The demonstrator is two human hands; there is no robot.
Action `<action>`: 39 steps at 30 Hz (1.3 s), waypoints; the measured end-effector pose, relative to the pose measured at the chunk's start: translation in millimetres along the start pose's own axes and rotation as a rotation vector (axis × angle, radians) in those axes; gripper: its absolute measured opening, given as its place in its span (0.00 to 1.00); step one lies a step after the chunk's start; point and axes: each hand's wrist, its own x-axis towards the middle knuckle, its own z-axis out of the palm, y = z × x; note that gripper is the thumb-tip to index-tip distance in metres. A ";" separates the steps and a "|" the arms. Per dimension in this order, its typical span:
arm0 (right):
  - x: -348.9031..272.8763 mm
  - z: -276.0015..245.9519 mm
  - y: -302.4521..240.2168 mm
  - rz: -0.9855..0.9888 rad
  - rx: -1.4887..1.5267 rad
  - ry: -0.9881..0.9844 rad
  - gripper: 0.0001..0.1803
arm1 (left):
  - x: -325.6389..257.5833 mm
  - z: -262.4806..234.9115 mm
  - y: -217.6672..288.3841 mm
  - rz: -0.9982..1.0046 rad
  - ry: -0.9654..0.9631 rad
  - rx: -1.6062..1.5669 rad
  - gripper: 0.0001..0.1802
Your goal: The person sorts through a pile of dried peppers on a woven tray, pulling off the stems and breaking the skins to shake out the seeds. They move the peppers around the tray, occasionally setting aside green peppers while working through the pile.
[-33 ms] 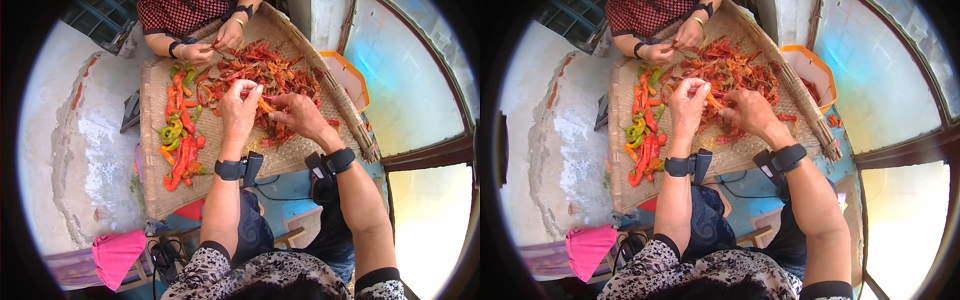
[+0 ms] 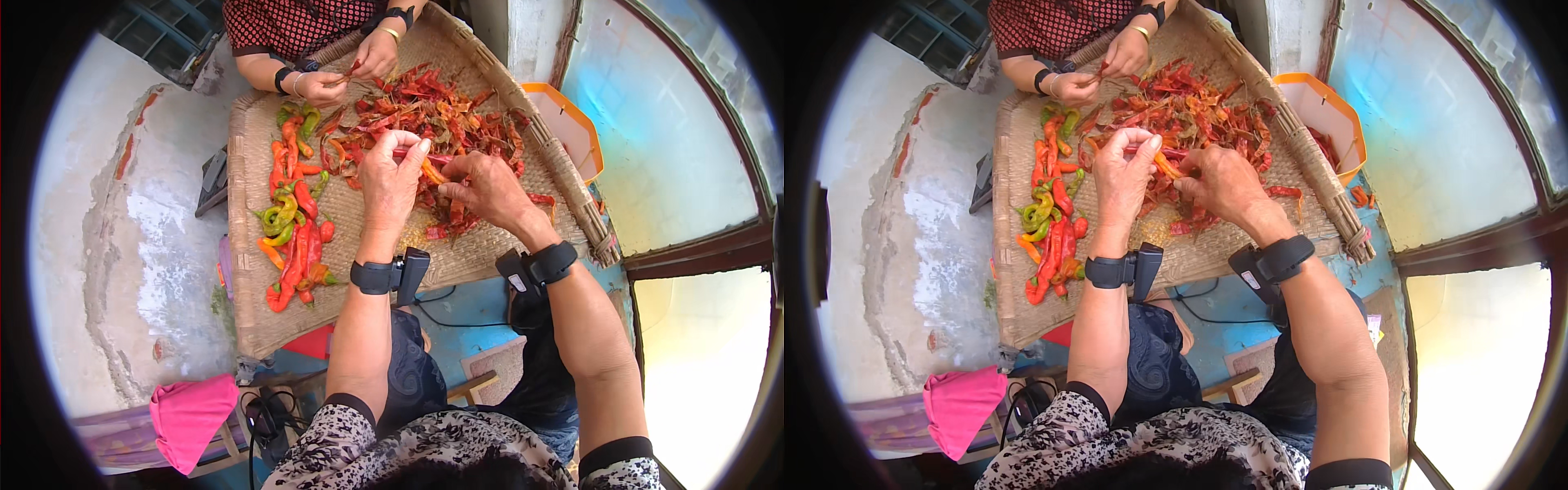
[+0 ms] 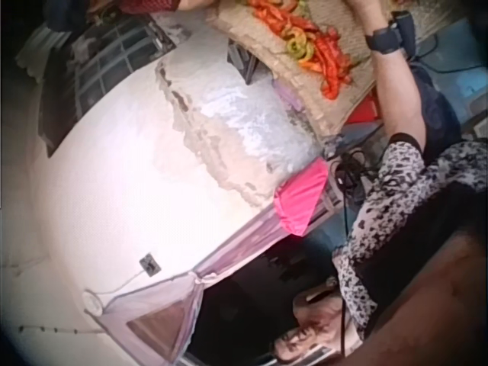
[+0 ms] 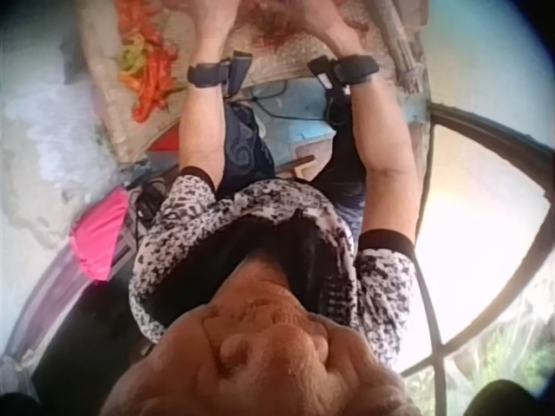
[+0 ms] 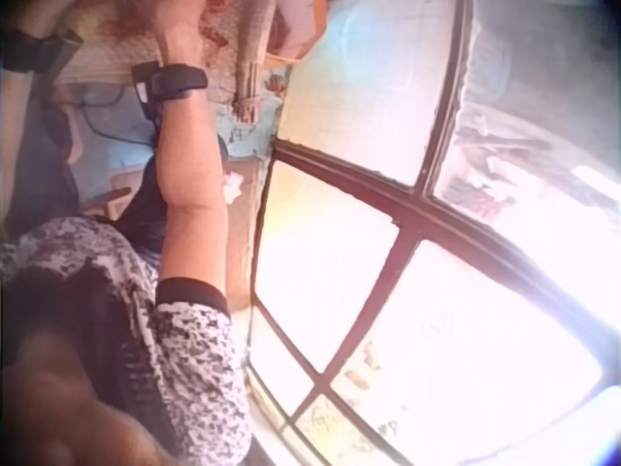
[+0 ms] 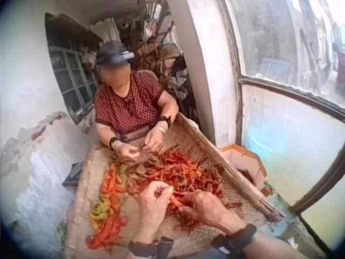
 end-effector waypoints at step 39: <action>2.1 -63.4 40.3 0.452 1.475 0.542 0.13 | -10.0 -21.7 -19.4 0.093 -0.278 0.819 0.09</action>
